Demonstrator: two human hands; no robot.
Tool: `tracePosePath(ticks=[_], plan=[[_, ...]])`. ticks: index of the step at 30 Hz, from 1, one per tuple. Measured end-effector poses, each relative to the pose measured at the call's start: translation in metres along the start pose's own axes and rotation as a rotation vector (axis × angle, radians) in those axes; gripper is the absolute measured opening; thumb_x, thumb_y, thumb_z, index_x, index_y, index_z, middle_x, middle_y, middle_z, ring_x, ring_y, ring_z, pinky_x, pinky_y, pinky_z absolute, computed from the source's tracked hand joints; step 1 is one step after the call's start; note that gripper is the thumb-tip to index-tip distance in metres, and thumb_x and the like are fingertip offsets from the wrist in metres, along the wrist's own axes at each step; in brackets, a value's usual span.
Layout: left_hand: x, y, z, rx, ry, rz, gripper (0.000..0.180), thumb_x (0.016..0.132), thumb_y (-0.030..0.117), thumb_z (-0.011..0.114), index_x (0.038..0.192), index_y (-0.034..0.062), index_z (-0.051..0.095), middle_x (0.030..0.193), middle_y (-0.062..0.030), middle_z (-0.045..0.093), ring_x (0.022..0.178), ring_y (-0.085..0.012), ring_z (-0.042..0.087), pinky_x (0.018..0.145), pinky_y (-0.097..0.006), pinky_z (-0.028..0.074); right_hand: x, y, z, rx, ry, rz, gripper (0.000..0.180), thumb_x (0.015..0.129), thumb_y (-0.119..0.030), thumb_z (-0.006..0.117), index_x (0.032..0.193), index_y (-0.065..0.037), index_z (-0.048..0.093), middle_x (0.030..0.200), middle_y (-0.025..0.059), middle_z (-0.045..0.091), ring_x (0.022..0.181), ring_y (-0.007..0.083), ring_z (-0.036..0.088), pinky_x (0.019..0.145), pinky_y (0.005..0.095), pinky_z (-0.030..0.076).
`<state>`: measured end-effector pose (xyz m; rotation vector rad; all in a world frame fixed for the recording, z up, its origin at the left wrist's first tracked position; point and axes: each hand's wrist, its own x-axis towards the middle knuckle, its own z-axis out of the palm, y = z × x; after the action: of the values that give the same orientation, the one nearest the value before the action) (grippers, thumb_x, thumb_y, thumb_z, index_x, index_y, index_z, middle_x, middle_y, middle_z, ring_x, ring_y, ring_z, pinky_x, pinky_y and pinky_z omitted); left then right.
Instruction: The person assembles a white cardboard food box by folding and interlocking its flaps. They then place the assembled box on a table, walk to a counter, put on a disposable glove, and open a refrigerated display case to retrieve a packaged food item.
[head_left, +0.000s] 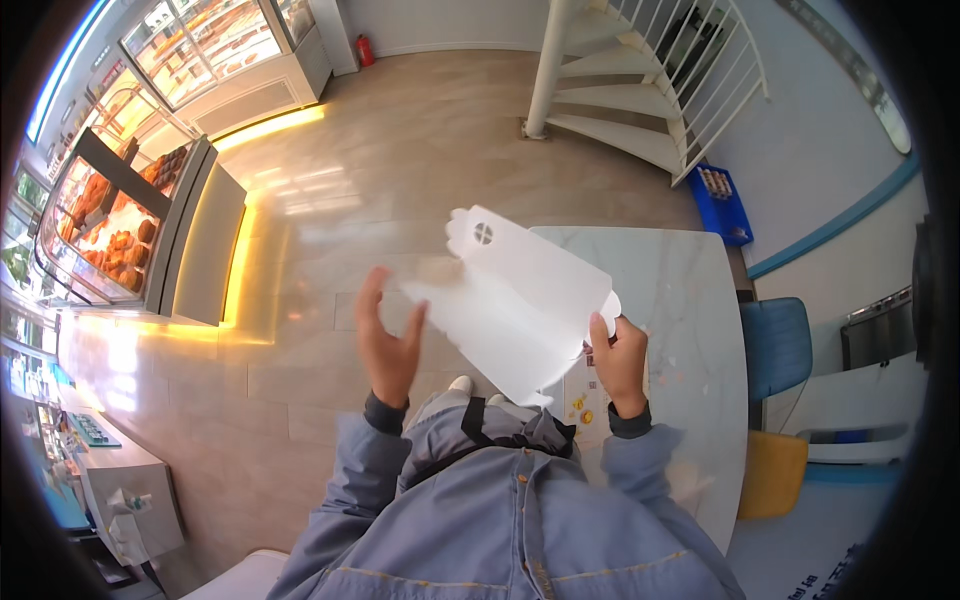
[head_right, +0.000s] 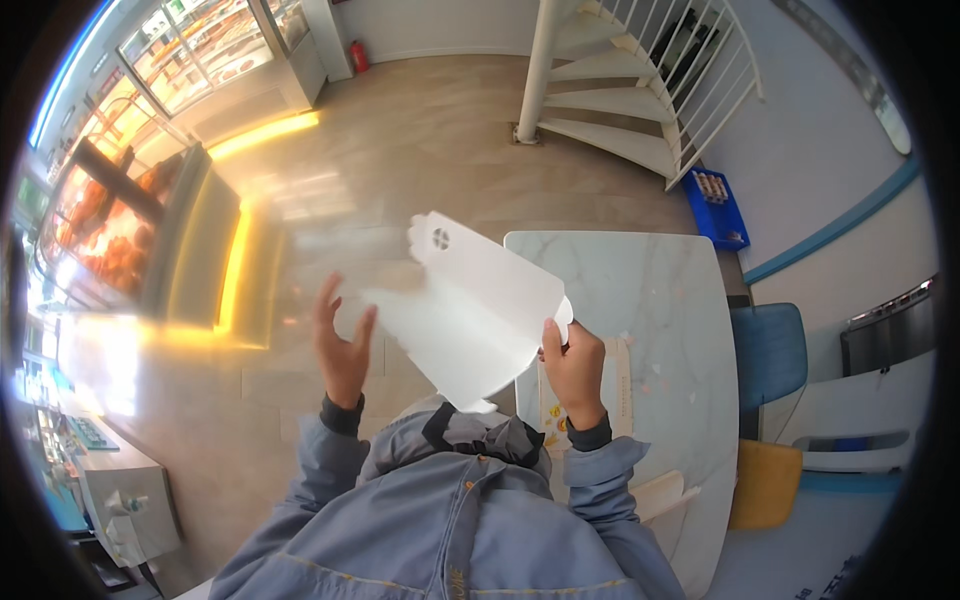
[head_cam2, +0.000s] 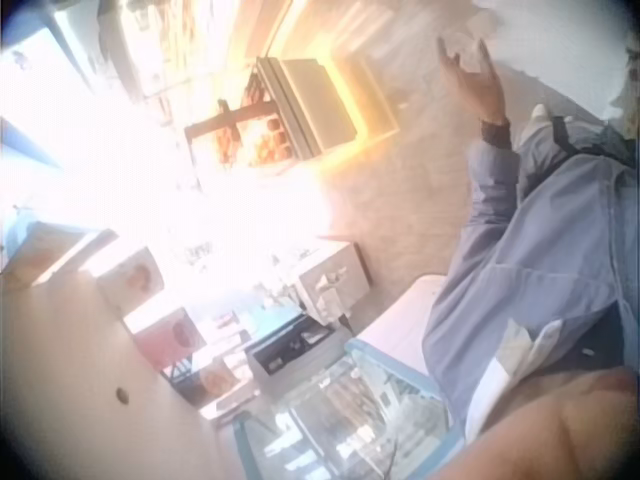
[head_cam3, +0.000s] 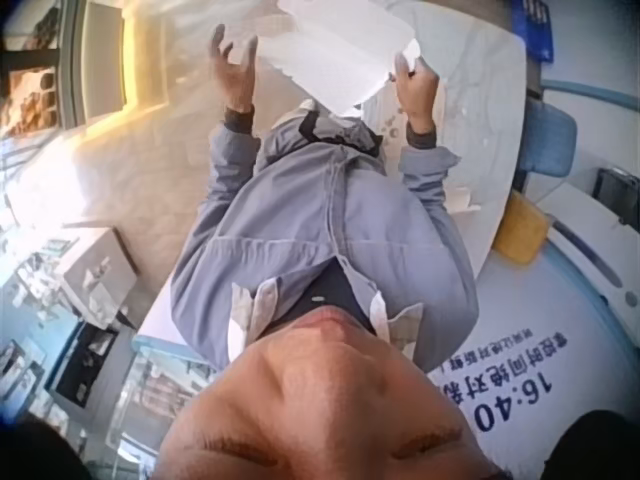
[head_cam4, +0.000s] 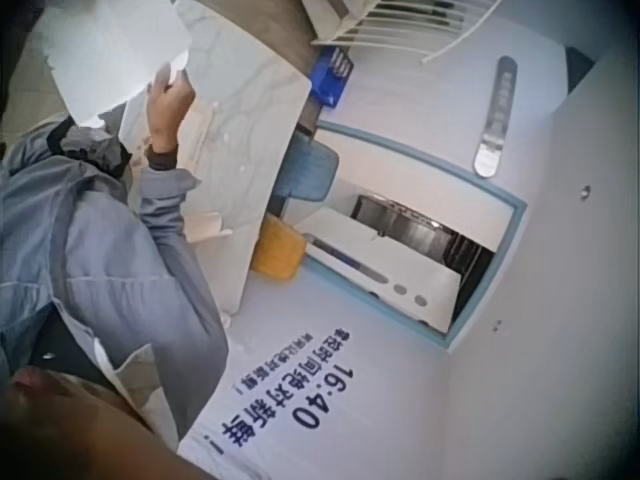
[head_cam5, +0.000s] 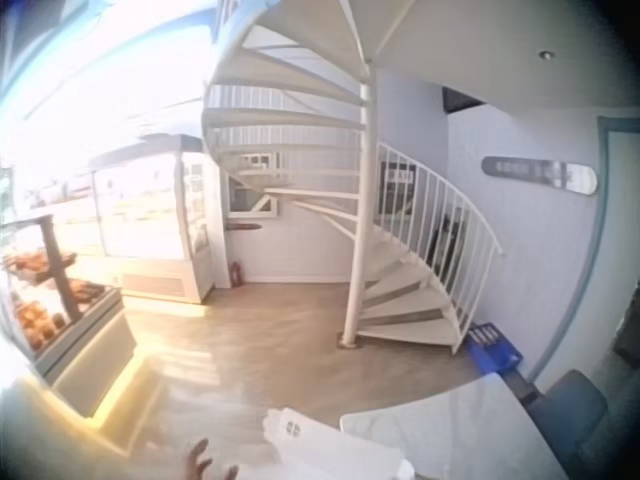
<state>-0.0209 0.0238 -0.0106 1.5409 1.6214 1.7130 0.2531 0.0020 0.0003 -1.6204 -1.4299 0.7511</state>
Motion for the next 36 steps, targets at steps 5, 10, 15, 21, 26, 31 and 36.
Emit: tracePosePath(ticks=[5,10,15,21,26,31,36], plan=[[-0.032,0.062,0.005,0.037,-0.739,0.274,0.046,0.075,0.025,0.078,0.114,0.0057,0.063,0.109,-0.0128,0.065,0.101,-0.0305,0.06,0.087,-0.04,0.047,-0.005,-0.008,0.018,0.01,0.038,-0.092,0.025,0.094,-0.015,0.058,0.079,0.006,0.061,0.061,0.0118,0.064,0.052,0.0177,0.065,0.049,0.0288,0.048],[-0.045,0.039,0.025,0.238,-0.717,0.238,0.024,0.072,0.015,0.079,0.093,0.0056,0.071,0.082,-0.0106,0.066,0.078,-0.0291,0.062,0.076,-0.04,0.049,-0.01,-0.015,0.02,-0.027,-0.016,-0.086,0.02,0.093,-0.012,0.058,0.093,0.008,0.063,0.076,0.0144,0.066,0.065,0.0151,0.067,0.054,0.0258,0.05],[-0.036,0.026,0.02,-0.081,-0.668,-0.027,0.011,0.077,0.014,0.076,0.078,0.004,0.071,0.07,-0.0116,0.065,0.065,-0.0296,0.06,0.059,-0.037,0.047,-0.004,-0.028,0.014,-0.355,0.107,-0.562,0.025,0.087,-0.011,0.063,0.111,-0.005,0.064,0.12,0.0209,0.056,0.095,0.028,0.064,0.076,0.0367,0.052],[-0.03,0.026,0.012,-0.144,-0.706,-0.196,0.015,0.081,0.014,0.075,0.081,-0.0004,0.072,0.071,-0.0134,0.068,0.06,-0.0201,0.062,0.058,-0.03,0.049,-0.012,-0.019,0.005,-0.21,-0.381,-0.303,0.015,0.085,-0.017,0.068,0.097,-0.009,0.064,0.131,0.0201,0.047,0.108,0.0326,0.058,0.086,0.0399,0.05],[-0.035,0.001,0.016,-0.242,-0.732,-0.521,0.02,0.08,0.015,0.075,0.08,-0.0045,0.071,0.065,-0.0095,0.067,0.06,-0.0081,0.059,0.056,-0.027,0.049,-0.012,-0.016,0.013,-0.15,-0.339,-0.365,0.01,0.084,-0.014,0.069,0.089,-0.008,0.063,0.123,0.0171,0.05,0.101,0.0309,0.056,0.081,0.0395,0.05],[-0.027,0.0,0.018,-0.198,-0.831,-0.513,0.022,0.08,0.016,0.075,0.079,-0.0061,0.071,0.066,-0.0052,0.066,0.063,-0.0065,0.057,0.058,-0.026,0.049,-0.012,-0.013,0.022,-0.266,-0.294,-0.479,0.011,0.083,-0.013,0.068,0.088,-0.007,0.062,0.121,0.0161,0.049,0.103,0.0313,0.053,0.085,0.0409,0.047],[-0.029,0.009,0.021,-0.27,-0.898,-0.559,0.023,0.083,0.018,0.074,0.086,-0.0041,0.072,0.072,-0.0027,0.068,0.067,-0.0065,0.058,0.062,-0.025,0.049,-0.008,-0.017,0.019,-0.386,-0.323,-0.552,0.014,0.082,-0.013,0.067,0.085,-0.002,0.06,0.12,0.0163,0.049,0.103,0.0318,0.052,0.087,0.0409,0.045]])
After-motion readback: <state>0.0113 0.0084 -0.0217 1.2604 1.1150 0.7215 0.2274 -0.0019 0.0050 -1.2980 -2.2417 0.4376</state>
